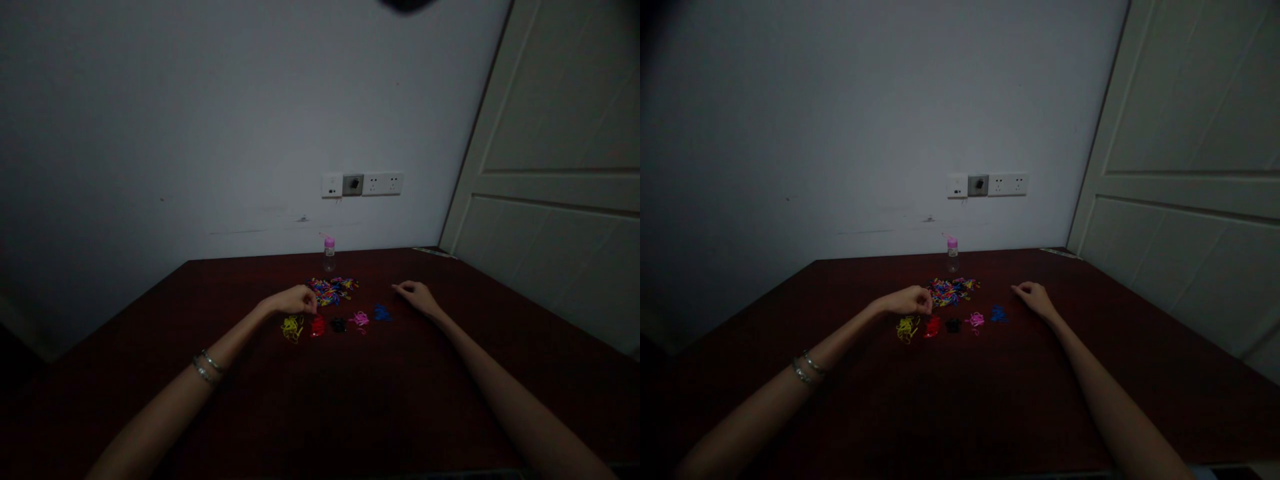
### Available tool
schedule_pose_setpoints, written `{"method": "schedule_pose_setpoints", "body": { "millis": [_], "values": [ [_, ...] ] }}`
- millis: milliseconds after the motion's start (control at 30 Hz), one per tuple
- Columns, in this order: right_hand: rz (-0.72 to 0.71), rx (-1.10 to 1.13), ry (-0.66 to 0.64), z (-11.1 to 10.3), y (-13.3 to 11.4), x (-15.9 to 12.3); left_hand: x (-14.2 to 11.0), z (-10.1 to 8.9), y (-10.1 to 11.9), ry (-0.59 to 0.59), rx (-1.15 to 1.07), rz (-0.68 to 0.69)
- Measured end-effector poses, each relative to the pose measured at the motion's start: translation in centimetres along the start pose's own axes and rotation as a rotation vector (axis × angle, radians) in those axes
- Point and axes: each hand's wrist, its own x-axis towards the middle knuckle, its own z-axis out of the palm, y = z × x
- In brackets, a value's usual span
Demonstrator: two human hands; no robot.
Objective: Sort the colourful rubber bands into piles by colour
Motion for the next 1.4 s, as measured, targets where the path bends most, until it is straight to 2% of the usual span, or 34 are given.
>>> {"method": "schedule_pose_setpoints", "body": {
  "millis": [233,367,467,567,733,833,900,1033,1200,1300,1400],
  "values": [
    [-0.012,-0.012,-0.002,0.0,-0.1,-0.1,-0.1,0.4,0.4,-0.141,-0.077,0.012],
    [-0.002,-0.01,-0.001,0.0,-0.1,0.0,0.2,0.4,0.1,-0.137,-0.084,-0.011],
    [0.002,-0.001,-0.002,0.0,-0.2,0.0,0.9,0.2,-1.0,-0.028,-0.098,-0.022],
    [0.002,-0.002,-0.005,0.0,-0.3,0.0,1.8,-0.2,-3.2,0.155,-0.107,-0.055],
    [-0.007,0.003,0.001,0.1,-0.1,0.0,3.3,-0.9,-7.9,0.568,-0.068,-0.137],
    [-0.002,-0.019,0.0,0.2,-0.1,0.1,4.0,-1.0,-10.2,0.838,-0.152,-0.2],
    [-0.007,-0.034,0.008,0.2,0.0,0.1,4.4,-0.9,-11.4,0.952,-0.238,-0.254],
    [-0.032,-0.031,0.007,0.3,0.1,0.1,4.6,-0.7,-12.5,1.054,-0.368,-0.326],
    [-0.043,-0.023,-0.012,0.4,-0.3,0.5,4.5,-0.7,-12.9,1.029,-0.387,-0.325],
    [-0.125,-0.025,-0.064,0.9,-1.9,0.6,4.4,-0.7,-12.9,1.019,-0.361,-0.318],
    [-0.252,-0.079,-0.163,1.7,-4.6,0.6,4.4,-0.6,-12.9,1.013,-0.33,-0.313]
  ]
}}
